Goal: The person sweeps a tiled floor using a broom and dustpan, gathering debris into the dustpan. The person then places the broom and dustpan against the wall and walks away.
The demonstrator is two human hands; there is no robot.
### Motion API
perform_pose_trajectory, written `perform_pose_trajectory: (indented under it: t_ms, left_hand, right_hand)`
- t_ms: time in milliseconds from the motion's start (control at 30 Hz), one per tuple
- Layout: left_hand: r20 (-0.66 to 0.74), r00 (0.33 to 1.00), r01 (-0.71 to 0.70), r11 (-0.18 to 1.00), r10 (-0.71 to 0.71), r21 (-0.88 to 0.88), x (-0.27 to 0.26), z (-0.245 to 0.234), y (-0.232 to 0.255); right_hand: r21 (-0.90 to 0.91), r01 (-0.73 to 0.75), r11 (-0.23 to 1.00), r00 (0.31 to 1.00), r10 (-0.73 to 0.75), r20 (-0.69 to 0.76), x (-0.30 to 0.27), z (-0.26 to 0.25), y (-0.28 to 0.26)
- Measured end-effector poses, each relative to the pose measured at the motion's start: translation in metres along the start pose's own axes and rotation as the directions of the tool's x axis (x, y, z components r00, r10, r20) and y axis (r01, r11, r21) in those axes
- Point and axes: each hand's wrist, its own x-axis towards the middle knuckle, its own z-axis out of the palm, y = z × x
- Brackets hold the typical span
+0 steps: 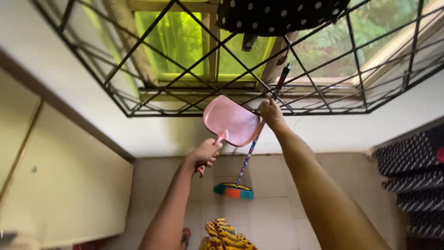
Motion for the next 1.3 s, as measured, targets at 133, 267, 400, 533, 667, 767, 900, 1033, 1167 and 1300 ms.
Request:
perform_pose_trajectory:
  t_ms: [133, 267, 400, 533, 667, 767, 900, 1033, 1167, 1300]
  left_hand:
    - [0.121, 0.992, 0.028, 1.0, -0.029, 0.009, 0.031, -0.014, -0.01]
    - [0.205, 0.977, 0.047, 0.996, -0.063, 0.081, 0.031, -0.027, 0.001]
    - [0.292, 0.954, 0.052, 0.996, -0.072, 0.075, 0.029, -0.016, 0.002]
    - [0.356, 0.926, 0.093, 0.989, -0.128, 0.114, 0.04, 0.001, -0.026]
    - [0.372, 0.918, 0.089, 0.986, -0.136, 0.141, 0.068, 0.017, -0.063]
    - [0.33, 0.933, 0.105, 0.984, -0.147, 0.142, 0.12, 0.031, -0.108]
    - [0.275, 0.944, 0.146, 0.977, -0.184, 0.154, 0.137, 0.065, -0.122]
    - [0.255, 0.95, 0.138, 0.975, -0.18, 0.171, 0.087, 0.103, -0.083]
    - [0.184, 0.966, 0.157, 0.979, -0.179, 0.127, 0.127, 0.132, -0.114]
    - [0.115, 0.969, 0.203, 0.971, -0.218, 0.125, 0.156, 0.155, -0.147]
  right_hand:
    - [-0.418, 0.192, 0.888, 0.77, 0.128, 0.625, -0.012, -0.003, 0.002]
    - [-0.2, 0.126, 0.972, 0.329, 0.149, 0.933, -0.034, -0.092, -0.027]
    - [0.013, -0.223, 0.975, 0.166, 0.025, 0.986, -0.129, -0.058, -0.105]
    - [0.003, -0.398, 0.917, 0.315, 0.134, 0.94, -0.233, -0.074, -0.129]
    - [-0.043, -0.608, 0.793, 0.221, 0.22, 0.95, -0.303, -0.153, -0.075]
    - [-0.01, -0.667, 0.745, 0.185, 0.178, 0.966, -0.322, -0.239, -0.057]
    - [0.084, -0.758, 0.647, 0.213, 0.123, 0.969, -0.327, -0.294, -0.083]
    - [0.134, -0.768, 0.626, 0.221, 0.063, 0.973, -0.324, -0.291, -0.113]
    - [0.054, -0.834, 0.548, 0.057, -0.011, 0.998, -0.365, -0.239, -0.126]
    - [-0.066, -0.838, 0.542, -0.092, -0.021, 0.996, -0.464, -0.202, -0.128]
